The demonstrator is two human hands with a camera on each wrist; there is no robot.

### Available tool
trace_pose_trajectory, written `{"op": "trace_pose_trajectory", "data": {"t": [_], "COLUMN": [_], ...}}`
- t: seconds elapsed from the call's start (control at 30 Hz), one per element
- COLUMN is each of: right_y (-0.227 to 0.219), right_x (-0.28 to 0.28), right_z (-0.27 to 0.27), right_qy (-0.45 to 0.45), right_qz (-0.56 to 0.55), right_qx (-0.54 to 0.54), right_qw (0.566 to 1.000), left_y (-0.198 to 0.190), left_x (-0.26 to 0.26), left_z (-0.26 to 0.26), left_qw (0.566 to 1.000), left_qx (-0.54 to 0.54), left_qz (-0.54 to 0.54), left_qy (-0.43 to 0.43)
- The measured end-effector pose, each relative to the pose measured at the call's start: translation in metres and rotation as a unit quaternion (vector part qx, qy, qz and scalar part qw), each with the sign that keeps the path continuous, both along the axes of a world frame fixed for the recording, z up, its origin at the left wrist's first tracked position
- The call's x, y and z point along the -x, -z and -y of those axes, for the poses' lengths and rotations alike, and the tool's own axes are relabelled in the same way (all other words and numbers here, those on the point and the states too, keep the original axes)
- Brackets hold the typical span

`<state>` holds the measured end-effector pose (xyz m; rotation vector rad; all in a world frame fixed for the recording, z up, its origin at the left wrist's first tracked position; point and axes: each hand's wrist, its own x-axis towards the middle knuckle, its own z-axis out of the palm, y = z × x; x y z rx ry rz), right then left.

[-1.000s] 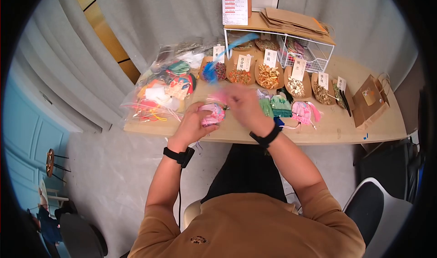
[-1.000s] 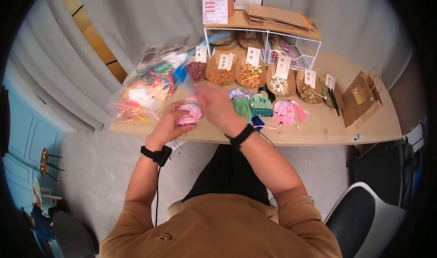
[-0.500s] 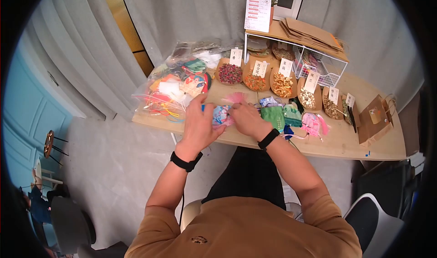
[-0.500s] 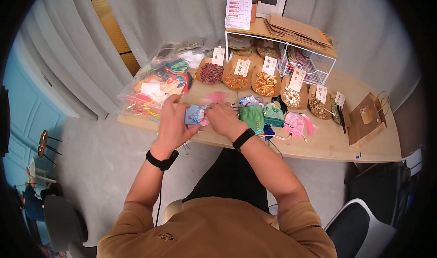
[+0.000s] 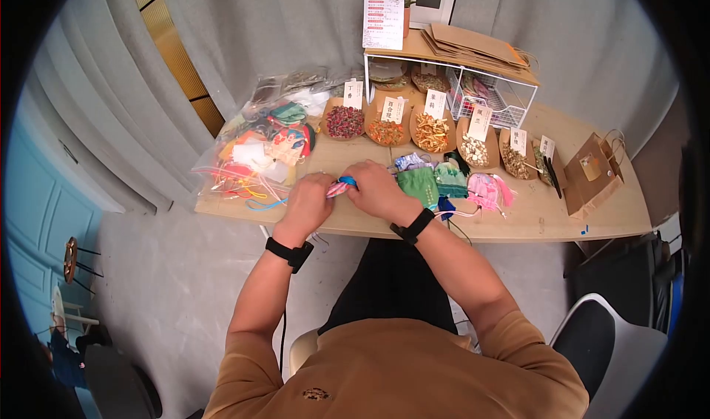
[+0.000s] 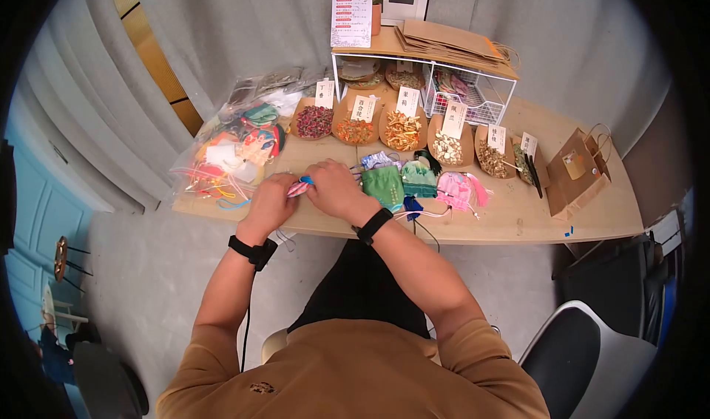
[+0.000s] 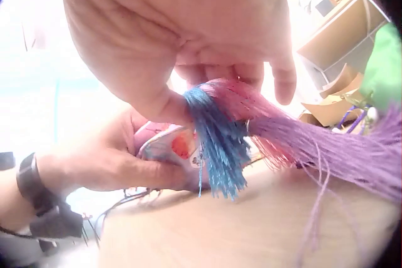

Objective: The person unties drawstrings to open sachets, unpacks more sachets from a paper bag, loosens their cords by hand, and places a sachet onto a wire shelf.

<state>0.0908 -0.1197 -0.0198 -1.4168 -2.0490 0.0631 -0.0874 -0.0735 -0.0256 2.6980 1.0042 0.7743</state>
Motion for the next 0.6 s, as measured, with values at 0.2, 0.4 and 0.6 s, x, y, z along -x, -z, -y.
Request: {"op": "trace_pose_trajectory", "data": {"t": [0.2,0.4,0.6], "right_y": [-0.013,-0.017,-0.006], "right_x": [-0.006,-0.018,-0.016], "right_z": [0.016,0.033,0.028], "right_qy": [-0.022,0.014,0.028], "right_qz": [-0.165,-0.138,-0.319], "right_qx": [0.0,0.109,0.134], "right_qw": [0.986,0.984,0.938], "left_y": [-0.016,-0.005,-0.027], "left_x": [0.003,0.002,-0.002], "left_z": [0.003,-0.002,0.017], "left_qw": [0.989,0.99,0.985], "left_qx": [-0.125,-0.103,-0.126], "left_qz": [0.072,0.098,0.086], "left_qy": [-0.002,0.0,0.076]}}
